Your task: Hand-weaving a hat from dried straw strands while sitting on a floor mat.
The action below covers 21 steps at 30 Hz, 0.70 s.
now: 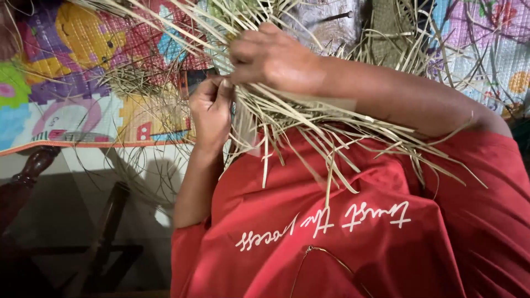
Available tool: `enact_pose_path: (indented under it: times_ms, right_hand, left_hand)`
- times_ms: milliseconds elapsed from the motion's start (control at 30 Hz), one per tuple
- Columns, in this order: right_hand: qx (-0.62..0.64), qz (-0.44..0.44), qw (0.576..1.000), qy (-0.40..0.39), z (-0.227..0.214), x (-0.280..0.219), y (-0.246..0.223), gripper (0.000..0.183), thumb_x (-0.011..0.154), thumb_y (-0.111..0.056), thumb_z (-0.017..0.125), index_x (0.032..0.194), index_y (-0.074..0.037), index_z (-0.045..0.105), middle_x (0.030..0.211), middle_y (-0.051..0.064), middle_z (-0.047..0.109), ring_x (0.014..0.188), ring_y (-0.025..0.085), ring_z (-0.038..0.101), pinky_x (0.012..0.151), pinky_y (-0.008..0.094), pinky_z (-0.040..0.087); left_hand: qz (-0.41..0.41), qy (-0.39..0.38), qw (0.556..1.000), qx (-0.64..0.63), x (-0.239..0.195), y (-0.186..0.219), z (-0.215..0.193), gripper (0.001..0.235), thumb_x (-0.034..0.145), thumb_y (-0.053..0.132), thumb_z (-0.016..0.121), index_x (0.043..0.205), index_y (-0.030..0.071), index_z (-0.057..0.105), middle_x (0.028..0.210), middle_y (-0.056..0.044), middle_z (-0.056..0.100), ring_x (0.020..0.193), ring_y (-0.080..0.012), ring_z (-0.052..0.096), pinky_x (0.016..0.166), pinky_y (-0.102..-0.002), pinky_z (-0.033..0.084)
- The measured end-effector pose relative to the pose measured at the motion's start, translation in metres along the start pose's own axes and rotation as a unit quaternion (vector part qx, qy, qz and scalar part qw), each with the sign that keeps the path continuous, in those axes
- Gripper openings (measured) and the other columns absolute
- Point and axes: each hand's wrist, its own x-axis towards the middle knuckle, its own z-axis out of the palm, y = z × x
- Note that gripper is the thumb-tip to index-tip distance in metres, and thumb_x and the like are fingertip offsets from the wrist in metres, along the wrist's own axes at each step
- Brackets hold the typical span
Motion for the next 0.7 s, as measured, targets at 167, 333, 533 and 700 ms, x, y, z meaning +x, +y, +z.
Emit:
enact_pose_path:
  times_ms: [167, 333, 533, 700]
  right_hand:
    - [-0.096, -0.016, 0.994, -0.043, 0.002, 0.000, 0.002, 0.016, 0.084, -0.025, 0.073, 0.099, -0.027, 0.077, 0.102, -0.004, 0.065, 0.097, 0.016, 0.060, 0.093, 0.037, 0.044]
    - [-0.035, -0.020, 0.998, 0.044, 0.011, 0.021, 0.002, 0.006, 0.089, -0.019, 0.078, 0.088, -0.016, 0.074, 0.092, -0.002, 0.061, 0.091, 0.017, 0.064, 0.086, 0.040, 0.052]
    - [-0.101, -0.018, 0.994, 0.048, 0.011, 0.005, 0.008, 0.004, 0.091, -0.018, 0.077, 0.093, -0.017, 0.073, 0.093, 0.001, 0.067, 0.089, 0.017, 0.065, 0.086, 0.038, 0.049]
    - [0.023, -0.017, 0.998, 0.055, 0.008, 0.014, 0.006, 0.009, 0.091, -0.014, 0.080, 0.087, -0.010, 0.073, 0.081, 0.003, 0.066, 0.080, 0.020, 0.064, 0.079, 0.040, 0.053]
  left_hand:
    - [-0.045, 0.029, 0.998, -0.037, 0.004, 0.003, 0.007, 0.011, 0.098, 0.005, 0.062, 0.088, 0.004, 0.066, 0.074, -0.004, 0.060, 0.062, -0.0113, 0.051, 0.057, -0.025, 0.045]
    - [0.180, 0.062, 0.949, 0.251, 0.004, -0.014, 0.013, 0.015, 0.089, -0.009, 0.063, 0.098, 0.000, 0.054, 0.087, -0.010, 0.057, 0.070, -0.0205, 0.054, 0.061, -0.031, 0.051]
    - [0.042, 0.021, 0.999, 0.017, 0.007, -0.003, 0.009, 0.008, 0.099, -0.002, 0.064, 0.092, 0.002, 0.065, 0.086, -0.008, 0.067, 0.070, -0.0138, 0.058, 0.064, -0.025, 0.050]
    - [0.154, 0.041, 0.981, 0.110, 0.007, -0.013, 0.012, 0.008, 0.100, -0.003, 0.060, 0.095, 0.002, 0.059, 0.085, -0.009, 0.064, 0.069, -0.0169, 0.058, 0.058, -0.028, 0.053]
